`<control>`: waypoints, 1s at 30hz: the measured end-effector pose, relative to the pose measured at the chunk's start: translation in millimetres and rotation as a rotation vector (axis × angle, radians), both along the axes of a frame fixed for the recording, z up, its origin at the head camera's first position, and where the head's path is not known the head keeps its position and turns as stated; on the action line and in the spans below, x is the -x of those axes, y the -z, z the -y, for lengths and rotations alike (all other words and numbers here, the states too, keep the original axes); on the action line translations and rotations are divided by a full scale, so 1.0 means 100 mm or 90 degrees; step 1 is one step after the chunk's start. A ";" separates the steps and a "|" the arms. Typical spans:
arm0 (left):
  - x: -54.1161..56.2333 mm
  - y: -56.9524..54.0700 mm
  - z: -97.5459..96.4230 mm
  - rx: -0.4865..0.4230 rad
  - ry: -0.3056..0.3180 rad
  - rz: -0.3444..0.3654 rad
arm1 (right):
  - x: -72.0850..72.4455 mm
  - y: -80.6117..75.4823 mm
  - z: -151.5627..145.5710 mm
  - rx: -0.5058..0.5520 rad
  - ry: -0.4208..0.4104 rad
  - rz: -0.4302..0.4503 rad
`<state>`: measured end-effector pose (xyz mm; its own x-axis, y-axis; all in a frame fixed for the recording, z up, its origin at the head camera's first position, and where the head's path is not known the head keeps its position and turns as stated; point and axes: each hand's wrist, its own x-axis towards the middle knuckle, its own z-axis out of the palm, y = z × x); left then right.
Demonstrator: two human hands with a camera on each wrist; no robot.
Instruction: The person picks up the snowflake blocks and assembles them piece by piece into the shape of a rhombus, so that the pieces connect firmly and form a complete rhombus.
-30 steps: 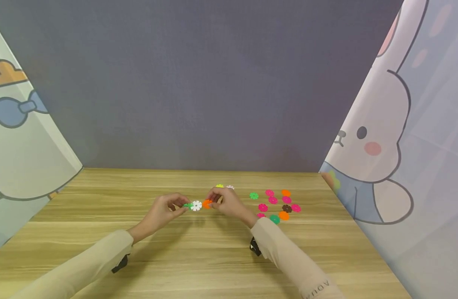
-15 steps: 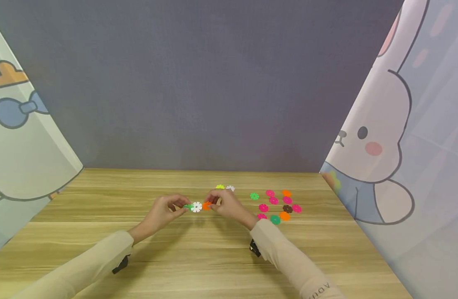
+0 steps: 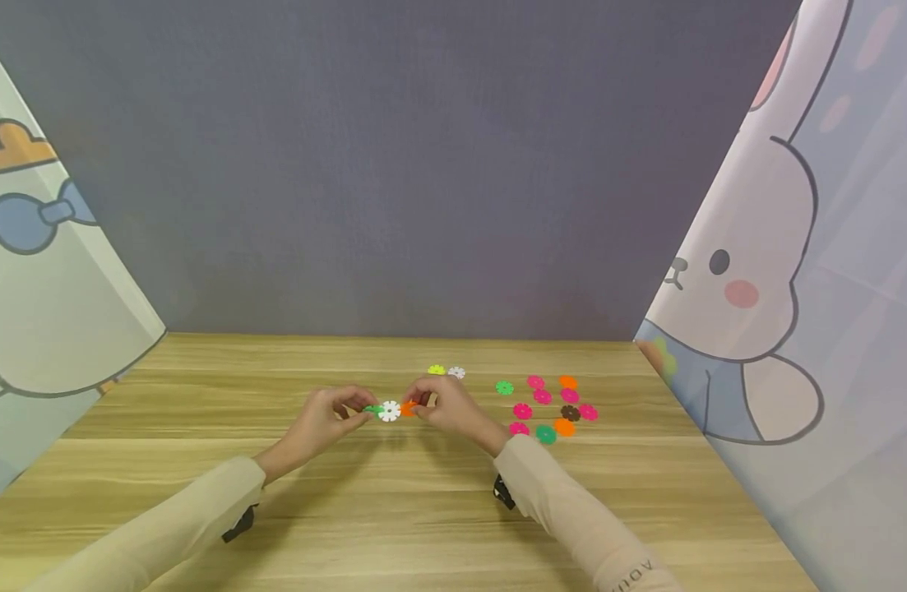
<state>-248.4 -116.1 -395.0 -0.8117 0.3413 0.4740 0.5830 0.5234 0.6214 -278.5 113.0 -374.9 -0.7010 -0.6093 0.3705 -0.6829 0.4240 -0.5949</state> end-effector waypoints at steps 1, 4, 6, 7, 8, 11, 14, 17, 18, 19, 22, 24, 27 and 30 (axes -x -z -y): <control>0.00 0.00 0.00 -0.001 0.002 -0.001 | 0.00 0.00 0.01 0.000 0.000 -0.003; 0.01 0.00 -0.01 -0.001 0.001 -0.005 | 0.00 0.00 0.03 0.001 -0.005 -0.011; 0.01 0.00 -0.01 -0.001 -0.001 -0.005 | 0.00 0.00 0.04 0.005 -0.010 -0.016; 0.01 0.00 -0.01 -0.001 -0.003 -0.006 | 0.00 0.00 0.05 0.007 -0.015 -0.019; 0.01 0.01 -0.01 -0.001 -0.006 -0.006 | 0.00 0.00 0.05 0.010 -0.017 -0.018; 0.01 0.01 -0.01 -0.012 -0.010 0.001 | -0.01 0.01 0.06 0.022 -0.021 -0.009; 0.01 0.00 -0.01 -0.033 -0.012 0.011 | -0.02 0.01 0.06 0.044 -0.023 0.005; 0.01 -0.01 -0.02 -0.047 -0.011 0.015 | -0.03 0.03 0.06 0.073 -0.030 0.010; 0.01 -0.01 -0.03 -0.048 -0.010 0.012 | -0.03 0.03 0.06 0.078 -0.031 0.007; 0.00 -0.01 -0.03 -0.047 -0.010 0.010 | -0.04 0.04 0.07 0.083 -0.032 0.005; 0.00 -0.01 -0.03 -0.041 -0.009 0.000 | -0.05 0.06 0.08 0.085 -0.025 0.003; 0.00 0.00 -0.03 -0.037 -0.011 -0.005 | -0.06 0.07 0.09 0.078 -0.017 0.005; -0.01 0.00 -0.03 -0.034 -0.014 -0.003 | -0.06 0.09 0.09 0.072 -0.005 0.022; -0.01 0.01 -0.02 -0.030 -0.010 0.002 | -0.05 0.10 0.10 0.068 0.001 0.037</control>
